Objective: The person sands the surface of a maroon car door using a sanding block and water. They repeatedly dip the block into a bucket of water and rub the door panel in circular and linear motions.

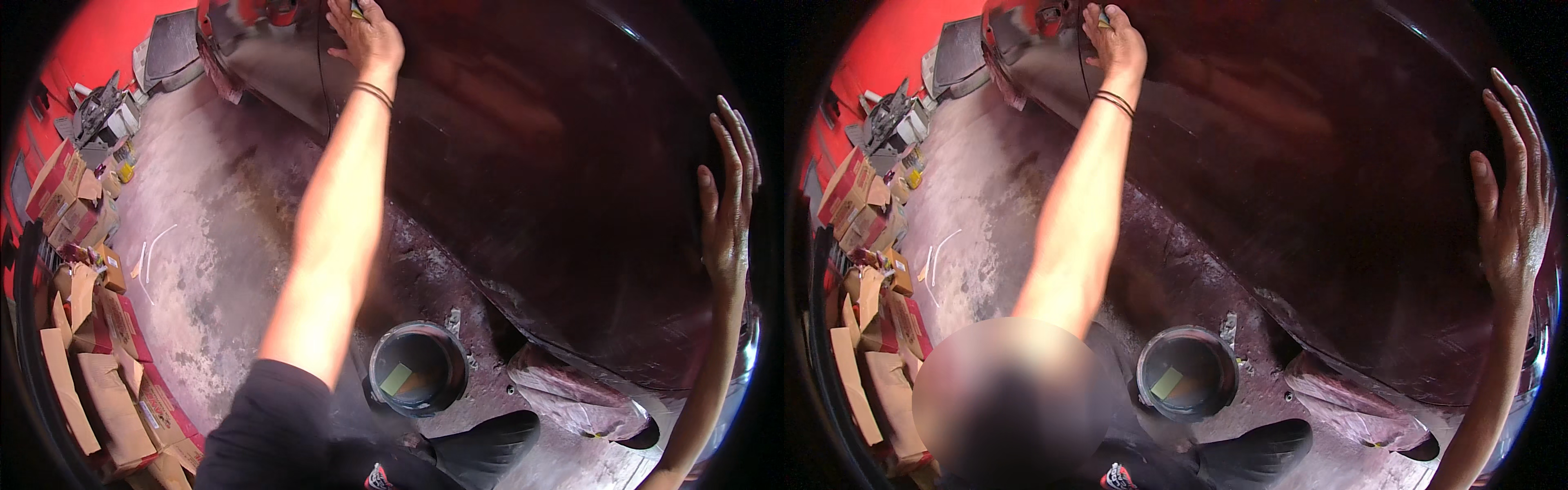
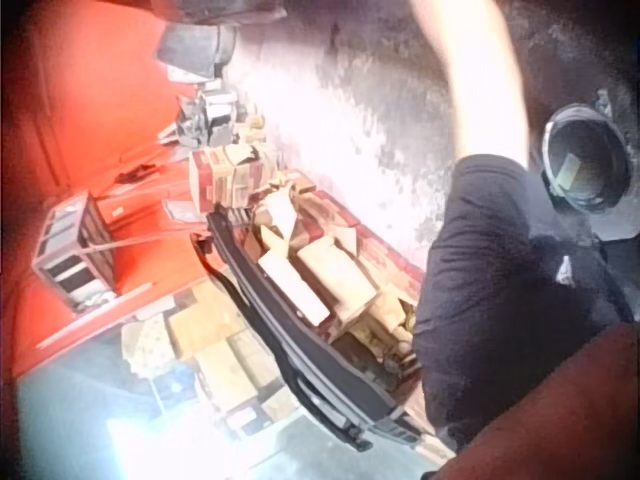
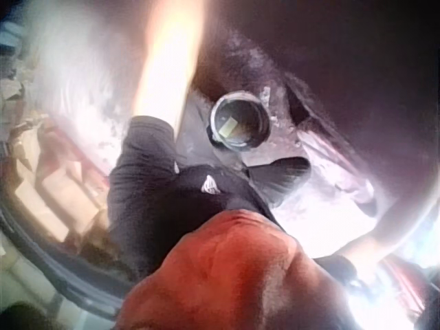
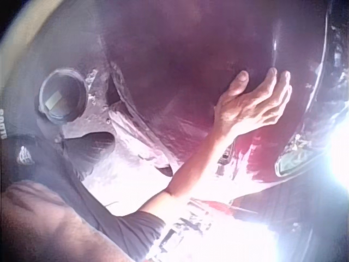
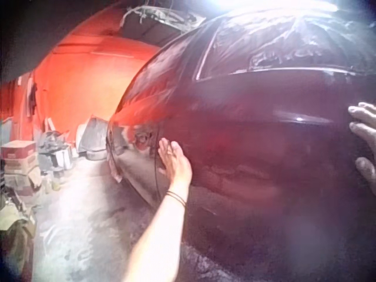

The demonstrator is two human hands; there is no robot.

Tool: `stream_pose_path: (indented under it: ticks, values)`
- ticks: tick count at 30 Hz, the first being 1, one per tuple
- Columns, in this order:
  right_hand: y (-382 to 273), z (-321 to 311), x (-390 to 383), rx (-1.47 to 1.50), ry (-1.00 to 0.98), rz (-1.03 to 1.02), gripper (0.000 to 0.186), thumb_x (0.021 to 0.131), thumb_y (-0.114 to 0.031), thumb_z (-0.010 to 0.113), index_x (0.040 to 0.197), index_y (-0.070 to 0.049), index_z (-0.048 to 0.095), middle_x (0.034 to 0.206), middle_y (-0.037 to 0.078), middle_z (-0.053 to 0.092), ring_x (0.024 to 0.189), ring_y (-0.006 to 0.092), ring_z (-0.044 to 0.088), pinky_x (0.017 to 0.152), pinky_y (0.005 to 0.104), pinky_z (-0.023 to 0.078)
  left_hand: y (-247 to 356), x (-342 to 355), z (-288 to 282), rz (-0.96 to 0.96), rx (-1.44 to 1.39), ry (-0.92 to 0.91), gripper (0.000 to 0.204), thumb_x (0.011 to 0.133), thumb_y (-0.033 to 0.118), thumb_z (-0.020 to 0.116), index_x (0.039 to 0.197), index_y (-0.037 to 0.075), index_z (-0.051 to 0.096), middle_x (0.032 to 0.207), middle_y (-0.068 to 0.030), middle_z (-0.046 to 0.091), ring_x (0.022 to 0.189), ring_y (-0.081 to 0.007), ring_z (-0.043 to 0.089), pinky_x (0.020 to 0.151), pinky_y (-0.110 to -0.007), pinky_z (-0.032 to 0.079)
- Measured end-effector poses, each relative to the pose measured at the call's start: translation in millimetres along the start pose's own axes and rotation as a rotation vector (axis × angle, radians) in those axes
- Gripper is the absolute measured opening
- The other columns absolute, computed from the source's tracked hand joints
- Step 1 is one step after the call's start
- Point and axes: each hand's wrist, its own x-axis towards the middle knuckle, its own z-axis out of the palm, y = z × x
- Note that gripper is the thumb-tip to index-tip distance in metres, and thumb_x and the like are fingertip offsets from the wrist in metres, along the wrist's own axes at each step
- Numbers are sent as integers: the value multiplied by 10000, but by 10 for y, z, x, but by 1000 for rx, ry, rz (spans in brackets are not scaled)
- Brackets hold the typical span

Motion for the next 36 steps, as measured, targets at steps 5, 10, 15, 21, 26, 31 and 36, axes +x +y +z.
stream_pose_path:
  ticks: [5, 10, 15, 21, 26, 31, 36]
  values:
    - [54, -107, -44, -170, -90, -39, 507, 1126, -378, 512, 1603, -209, 490, 1695, 32, 442, 1597, 263, 353, 1313, 492, 302, 1218, -1507, 146, 389, 131, -146, 731, 1145, 506, 243, 1730, 78, 146, 1808, -176, 100, 1675, -363, 49, 1264, -714, -35]
    - [17, -131, -33, -185, -66, -8, 527, 1097, -403, 563, 1585, -209, 514, 1677, 14, 470, 1584, 248, 379, 1307, 471, 294, 576, -868, -16, 438, 95, -164, 692, 1124, 401, 388, 1708, 82, 198, 1796, -183, 126, 1658, -426, 92, 1230, -779, 3]
    - [-175, -186, 50, -112, -8, 54, 511, 1072, -358, 609, 1548, -180, 551, 1664, 0, 487, 1567, 244, 404, 1282, 447, 304, 260, -108, -79, -7, -42, -10, 693, 1135, 522, 257, 1666, 78, 281, 1754, -128, 237, 1650, -379, 155, 1235, -771, 8]
    - [-285, -142, 124, 10, 65, 46, 487, 1071, -327, 614, 1531, -171, 576, 1655, -7, 496, 1557, 235, 416, 1269, 429, 321, 1743, -2972, 147, 382, 59, -377, 762, 1100, 460, 371, 1694, 0, 245, 1794, -227, 121, 1665, -432, 13, 1231, -736, -129]
    - [-141, -214, -17, -41, 37, 37, 480, 1090, -362, 587, 1540, -197, 568, 1651, -21, 498, 1556, 224, 417, 1272, 433, 323, 1220, -2422, 120, 385, 48, -259, 702, 1078, 354, 439, 1710, 112, 252, 1800, -173, 133, 1666, -414, 52, 1231, -756, -88]
    - [-233, -106, 74, -60, 84, 73, 476, 1104, -402, 565, 1548, -229, 561, 1653, -34, 495, 1559, 211, 412, 1278, 422, 326, 244, -1201, -133, -118, -62, -6, 697, 1153, 492, 273, 1698, 60, 223, 1801, -136, 147, 1669, -357, 101, 1251, -740, -30]
    - [-159, -52, -12, -115, 53, 45, 489, 1106, -400, 565, 1569, -244, 547, 1667, -24, 482, 1567, 204, 404, 1286, 429, 333, 930, -3028, 64, 41, -4, -267, 783, 1141, 530, 224, 1728, 32, 82, 1805, -218, 31, 1667, -422, -2, 1259, -713, -55]
